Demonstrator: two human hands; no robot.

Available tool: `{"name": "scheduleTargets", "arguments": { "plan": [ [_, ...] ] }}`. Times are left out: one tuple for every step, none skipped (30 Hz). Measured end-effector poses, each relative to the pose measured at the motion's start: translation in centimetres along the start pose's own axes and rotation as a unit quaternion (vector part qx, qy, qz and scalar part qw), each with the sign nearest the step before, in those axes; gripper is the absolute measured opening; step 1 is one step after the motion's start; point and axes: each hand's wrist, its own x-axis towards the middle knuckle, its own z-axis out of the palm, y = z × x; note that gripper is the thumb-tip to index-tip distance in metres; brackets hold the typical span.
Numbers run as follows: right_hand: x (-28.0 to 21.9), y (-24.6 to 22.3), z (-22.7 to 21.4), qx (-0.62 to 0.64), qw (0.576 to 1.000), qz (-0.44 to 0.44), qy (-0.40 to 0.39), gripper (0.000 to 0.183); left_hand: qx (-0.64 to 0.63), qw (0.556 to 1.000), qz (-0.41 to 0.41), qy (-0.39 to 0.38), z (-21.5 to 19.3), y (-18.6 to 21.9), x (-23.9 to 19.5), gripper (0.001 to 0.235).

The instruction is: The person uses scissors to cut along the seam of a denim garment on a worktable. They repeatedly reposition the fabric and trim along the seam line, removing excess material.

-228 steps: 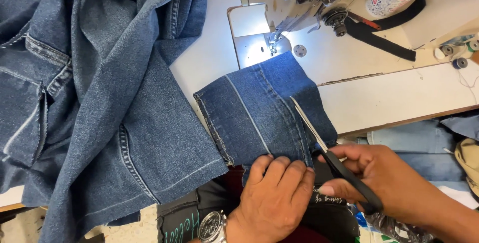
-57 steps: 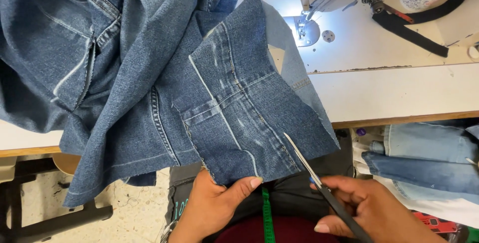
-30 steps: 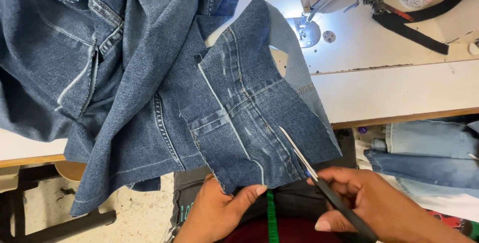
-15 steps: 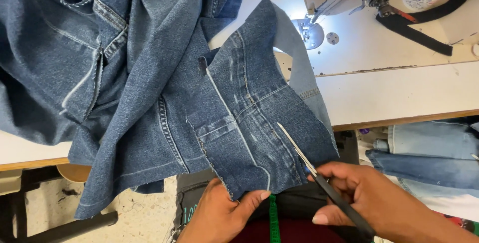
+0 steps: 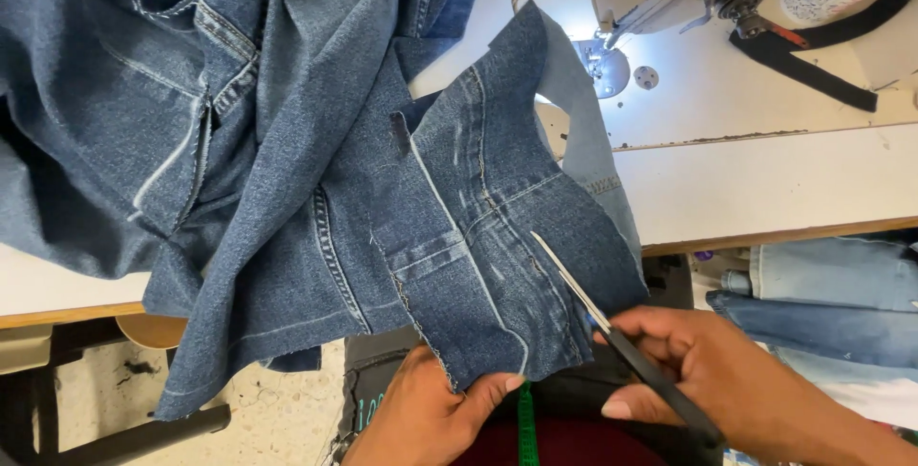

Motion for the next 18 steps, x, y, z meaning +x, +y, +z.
{"name": "scheduleTargets", "arguments": {
  "plan": [
    [0.3, 0.7, -0.3, -0.002, 1.000, -0.001, -0.001, 0.046, 0.000, 1.000, -0.001, 0.002, -0.1, 0.0, 0.1, 0.055],
    [0.6, 1.3, -0.7, -0.043, 0.999, -0.003, 0.001, 0.048, -0.003, 1.000, 0.022, 0.013, -0.2, 0.0, 0.1, 0.051],
    [0.9, 2.0, -1.0, -0.084, 0.996, -0.004, 0.005, 0.050, -0.006, 0.999, 0.044, 0.023, -0.2, 0.0, 0.2, 0.048],
    [0.8, 1.9, -1.0, -0.085, 0.996, -0.004, 0.004, 0.050, -0.006, 0.999, 0.044, 0.024, -0.3, 0.0, 0.1, 0.048],
    [0.5, 1.7, -1.1, -0.069, 0.998, 0.012, 0.005, 0.048, -0.008, 0.999, 0.036, 0.014, -0.3, 0.1, 0.1, 0.051],
    [0.3, 1.6, -1.1, -0.052, 0.998, 0.027, 0.006, 0.045, -0.010, 1.000, 0.028, 0.003, -0.3, 0.2, 0.1, 0.054],
    [0.0, 0.8, -0.9, -0.051, 0.998, 0.028, 0.006, 0.045, -0.009, 1.000, 0.028, 0.002, -0.3, 0.1, 0.0, 0.054],
    [-0.3, 0.0, -0.6, -0.068, 0.997, 0.035, -0.002, 0.049, -0.009, 1.000, 0.017, -0.001, -0.3, 0.1, 0.0, 0.053],
    [-0.5, -0.8, -0.5, -0.084, 0.996, 0.040, -0.010, 0.053, -0.007, 1.000, 0.007, -0.002, -0.4, 0.1, 0.0, 0.053],
    [-0.3, -0.8, -0.5, -0.084, 0.996, 0.039, -0.009, 0.053, -0.006, 1.000, 0.009, -0.001, -0.5, 0.4, 0.1, 0.053],
    [0.0, -0.7, -0.5, -0.063, 0.998, 0.019, -0.021, 0.050, -0.018, 0.999, 0.041, 0.008, -0.7, 0.7, 0.0, 0.049],
    [0.2, -0.6, -0.4, -0.042, 0.999, -0.001, -0.033, 0.048, -0.030, 0.997, 0.073, 0.016, -0.8, 0.9, -0.1, 0.046],
    [0.5, -0.2, -0.4, -0.043, 0.998, -0.001, -0.035, 0.048, -0.030, 0.997, 0.072, 0.017, -0.7, 0.6, -0.1, 0.046],
    [0.7, 0.3, -0.4, -0.032, 0.999, -0.022, -0.026, 0.043, -0.020, 0.996, 0.084, 0.025, -0.5, 0.3, -0.1, 0.048],
    [1.0, 0.7, -0.5, -0.021, 0.999, -0.043, -0.017, 0.039, -0.011, 0.995, 0.097, 0.033, -0.4, 0.0, 0.0, 0.051],
    [1.1, 1.1, -0.6, -0.022, 0.999, -0.043, -0.018, 0.039, -0.011, 0.995, 0.097, 0.034, -0.4, -0.1, -0.1, 0.051],
    [1.2, 1.5, -0.7, -0.074, 0.997, -0.034, -0.004, 0.046, -0.016, 0.998, 0.057, 0.020, -0.4, -0.2, 0.0, 0.053],
    [1.3, 1.9, -0.8, -0.124, 0.992, -0.024, 0.011, 0.053, -0.020, 1.000, 0.017, 0.006, -0.4, -0.2, 0.0, 0.055]
  ]
}}
